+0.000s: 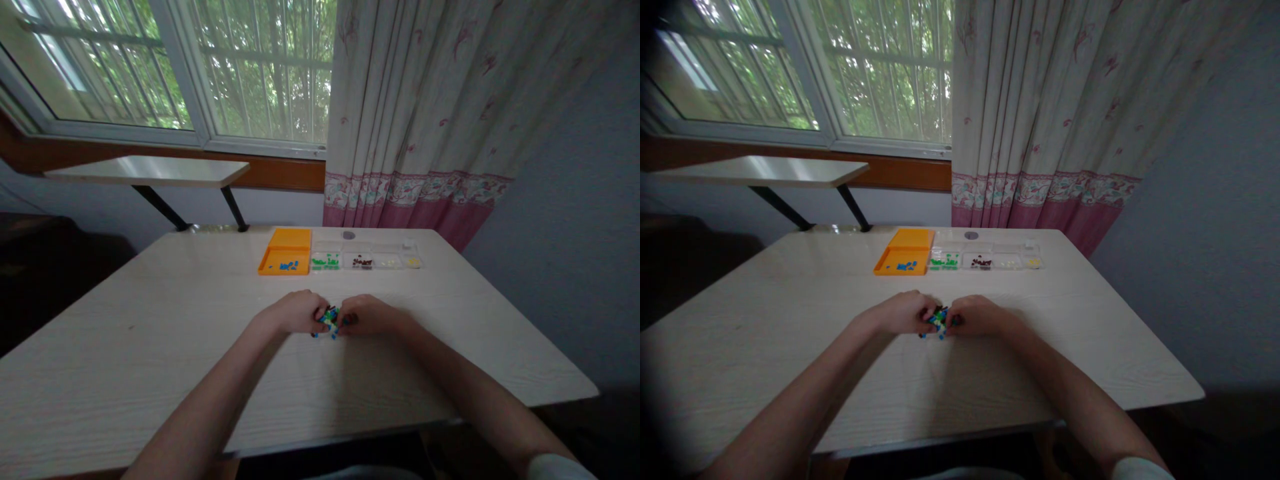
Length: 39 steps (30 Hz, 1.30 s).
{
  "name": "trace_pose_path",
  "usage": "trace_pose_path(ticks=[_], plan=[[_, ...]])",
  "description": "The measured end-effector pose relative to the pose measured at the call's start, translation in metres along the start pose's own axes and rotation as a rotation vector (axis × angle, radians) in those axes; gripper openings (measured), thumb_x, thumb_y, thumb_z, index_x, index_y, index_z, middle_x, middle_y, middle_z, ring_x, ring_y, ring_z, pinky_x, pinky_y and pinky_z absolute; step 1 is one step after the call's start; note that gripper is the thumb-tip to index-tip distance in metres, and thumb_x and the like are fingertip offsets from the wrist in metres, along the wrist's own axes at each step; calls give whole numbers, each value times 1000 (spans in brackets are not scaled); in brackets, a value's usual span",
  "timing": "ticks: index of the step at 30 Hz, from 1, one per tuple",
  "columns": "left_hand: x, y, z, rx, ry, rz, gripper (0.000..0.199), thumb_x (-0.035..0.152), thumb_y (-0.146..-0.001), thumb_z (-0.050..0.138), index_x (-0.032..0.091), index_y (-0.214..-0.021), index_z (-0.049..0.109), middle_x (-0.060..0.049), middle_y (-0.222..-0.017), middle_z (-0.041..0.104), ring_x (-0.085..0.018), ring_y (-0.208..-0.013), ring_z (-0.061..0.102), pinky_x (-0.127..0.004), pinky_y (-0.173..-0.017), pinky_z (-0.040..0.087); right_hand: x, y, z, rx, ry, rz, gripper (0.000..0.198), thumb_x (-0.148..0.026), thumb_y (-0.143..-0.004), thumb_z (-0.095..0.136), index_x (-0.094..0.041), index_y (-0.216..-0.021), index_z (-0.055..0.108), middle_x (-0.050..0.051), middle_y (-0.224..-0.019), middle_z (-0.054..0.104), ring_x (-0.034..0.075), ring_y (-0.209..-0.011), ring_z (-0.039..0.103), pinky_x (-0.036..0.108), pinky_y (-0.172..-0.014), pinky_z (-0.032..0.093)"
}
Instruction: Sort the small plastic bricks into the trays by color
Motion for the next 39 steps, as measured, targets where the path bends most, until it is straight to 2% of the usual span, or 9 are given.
trace_pose_path(ticks=[8, 13, 18, 25, 33, 39], plan=[[-1, 1, -5, 18, 147, 4, 15, 33, -63, 57, 17, -64, 58, 3, -56, 54, -9, -51, 44, -19, -45, 24, -3, -2, -1, 7, -9, -29, 14, -27, -74, 56, -20, -84, 64, 0, -71, 60, 8, -63, 53, 17, -58, 37], [6, -2, -7, 30, 461, 92, 17, 25, -69, 49, 14, -73, 63, 3, -54, 50, -6, -48, 39, -17, -46, 26, 11, 1, -25, 264, -35, 37, 20, -32, -79, 51, -17, -86, 62, 2, -74, 62, 8, -60, 51, 17, -57, 37], [2, -7, -10, 105, 714, 77, 26, 31, -73, 47, 11, -81, 62, 5, -50, 40, -6, -46, 32, -17, -44, 26, 20, 8, -41, 464, 1, 109, 23, -34, -81, 47, -17, -85, 62, 3, -76, 64, 8, -57, 51, 18, -58, 38], [-10, -8, -22, 309, 614, -16, 27, 37, -72, 51, 13, -78, 63, 5, -49, 38, -6, -46, 33, -17, -44, 22, 20, 7, -45, 529, -41, 151, 20, -32, -79, 48, -17, -81, 62, 4, -77, 63, 8, -55, 50, 19, -55, 40], [-12, -5, -30, 439, 547, -49, 25, 36, -73, 51, 15, -79, 62, 7, -46, 35, -6, -44, 31, -17, -44, 20, 41, 13, -40, 603, -122, 298, 20, -33, -75, 52, -18, -83, 63, -1, -55, 57, 7, -45, 47, 17, -47, 36], [-14, -2, -36, 486, 537, -77, 24, 36, -73, 52, 15, -80, 62, 8, -46, 34, -6, -44, 32, -17, -45, 22, 43, 15, -43, 627, -108, 328, 23, -36, -75, 51, -18, -83, 61, -2, -51, 54, 7, -43, 46, 17, -47, 36]])
Point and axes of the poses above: each hand's wrist, its own y-axis away from the middle knuckle, its own z-axis out of the palm, x = y × z, the point moved 10 cm from there along -y, towards the middle knuckle
